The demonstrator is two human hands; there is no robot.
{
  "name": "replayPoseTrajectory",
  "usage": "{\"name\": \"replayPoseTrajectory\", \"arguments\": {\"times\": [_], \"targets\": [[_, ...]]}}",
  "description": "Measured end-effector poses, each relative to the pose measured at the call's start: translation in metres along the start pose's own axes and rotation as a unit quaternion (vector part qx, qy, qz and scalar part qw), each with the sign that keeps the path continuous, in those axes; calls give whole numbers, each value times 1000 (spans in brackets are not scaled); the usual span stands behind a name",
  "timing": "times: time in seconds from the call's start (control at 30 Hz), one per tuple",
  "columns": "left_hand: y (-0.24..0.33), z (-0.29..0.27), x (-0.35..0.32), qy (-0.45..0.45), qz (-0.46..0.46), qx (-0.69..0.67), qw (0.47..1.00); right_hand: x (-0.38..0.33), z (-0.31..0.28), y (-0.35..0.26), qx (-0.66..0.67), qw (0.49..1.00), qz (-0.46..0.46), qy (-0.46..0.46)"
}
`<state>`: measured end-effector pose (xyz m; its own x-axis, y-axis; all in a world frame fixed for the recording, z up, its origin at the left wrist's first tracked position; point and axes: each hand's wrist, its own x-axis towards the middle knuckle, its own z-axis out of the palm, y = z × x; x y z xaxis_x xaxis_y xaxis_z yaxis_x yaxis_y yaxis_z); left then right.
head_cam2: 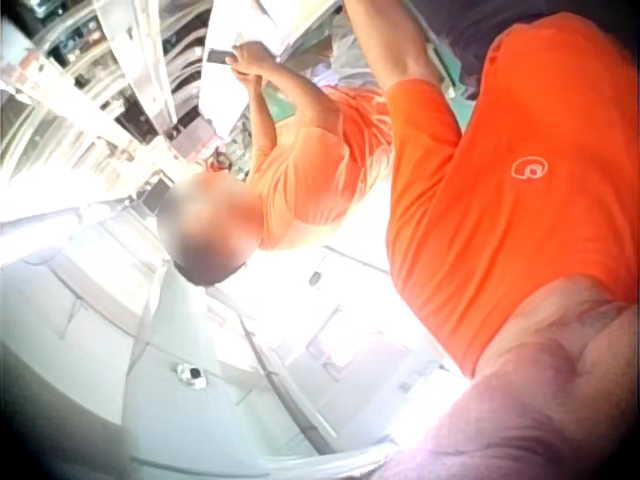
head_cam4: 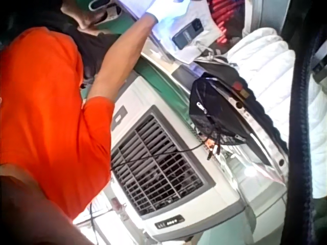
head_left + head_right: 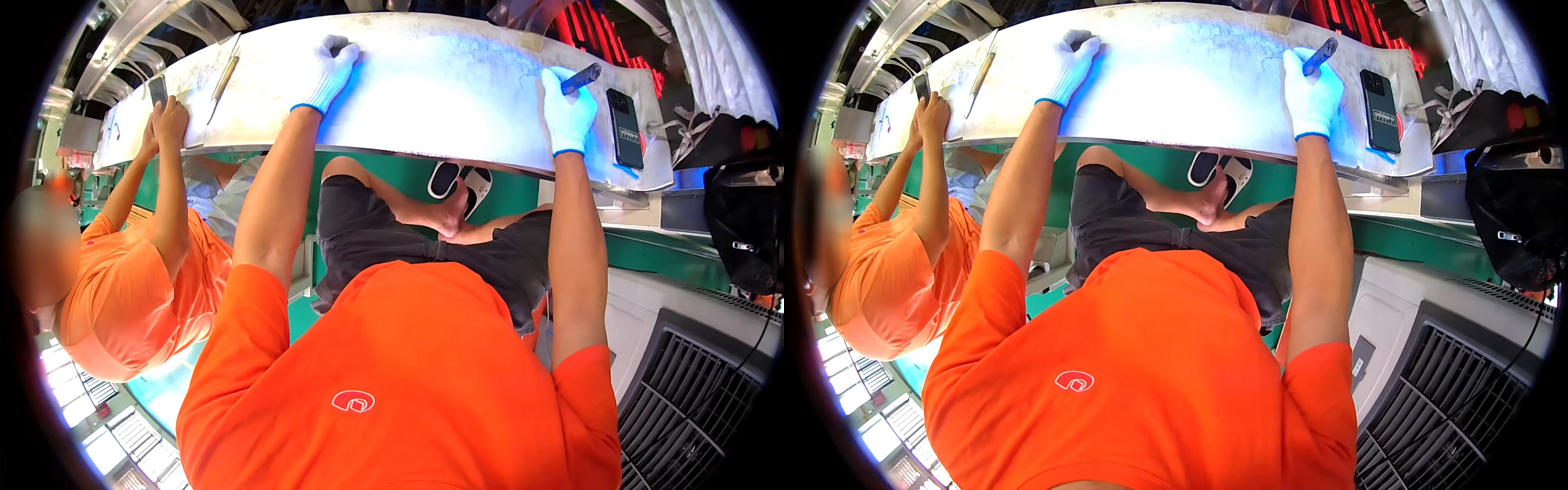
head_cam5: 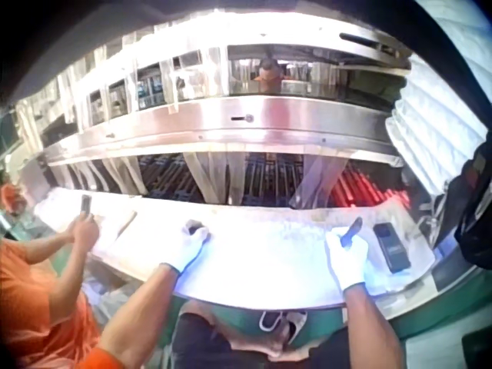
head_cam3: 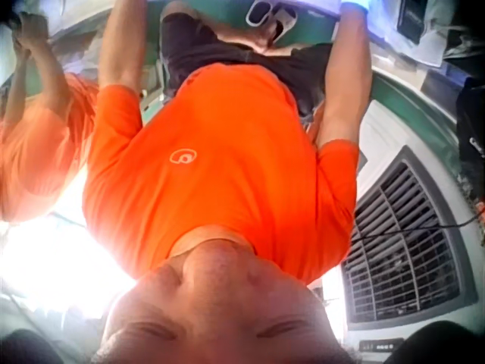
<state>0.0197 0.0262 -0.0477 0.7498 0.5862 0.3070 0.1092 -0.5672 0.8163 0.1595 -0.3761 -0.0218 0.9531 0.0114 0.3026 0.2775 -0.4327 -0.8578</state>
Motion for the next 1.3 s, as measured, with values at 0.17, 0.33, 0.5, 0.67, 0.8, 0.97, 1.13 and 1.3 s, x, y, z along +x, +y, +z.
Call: {"name": "replayPoseTrajectory", "arguments": {"times": [0.17, 0.33, 0.5, 0.67, 0.8, 0.97, 1.13, 1.3], "targets": [[-1, 1, 1, -6, 21, 2, 1000, 4, 0, 11, -43, 998, -46, 0], [2, -3, 1, -6, 32, 27, 999, 6, 0, 14, -89, 995, -44, -3], [10, -4, -3, -8, 22, 34, 999, 7, 1, 23, -43, 998, -50, -2], [2, -2, 1, 4, 30, 30, 999, 3, 4, 18, -12, 999, -52, -4], [4, 0, 2, -8, 31, 24, 999, 6, 0, 20, -68, 996, -63, -13], [-2, 3, 2, -11, -9, -13, 1000, 10, 5, 29, -35, 993, -112, -8], [-7, 8, 2, -38, 1, 85, 996, 11, 12, 52, 153, 987, -38, 4], [4, -1, -14, 77, 16, 142, 987, 9, 10, 39, -23, 992, -121, -32]]}}
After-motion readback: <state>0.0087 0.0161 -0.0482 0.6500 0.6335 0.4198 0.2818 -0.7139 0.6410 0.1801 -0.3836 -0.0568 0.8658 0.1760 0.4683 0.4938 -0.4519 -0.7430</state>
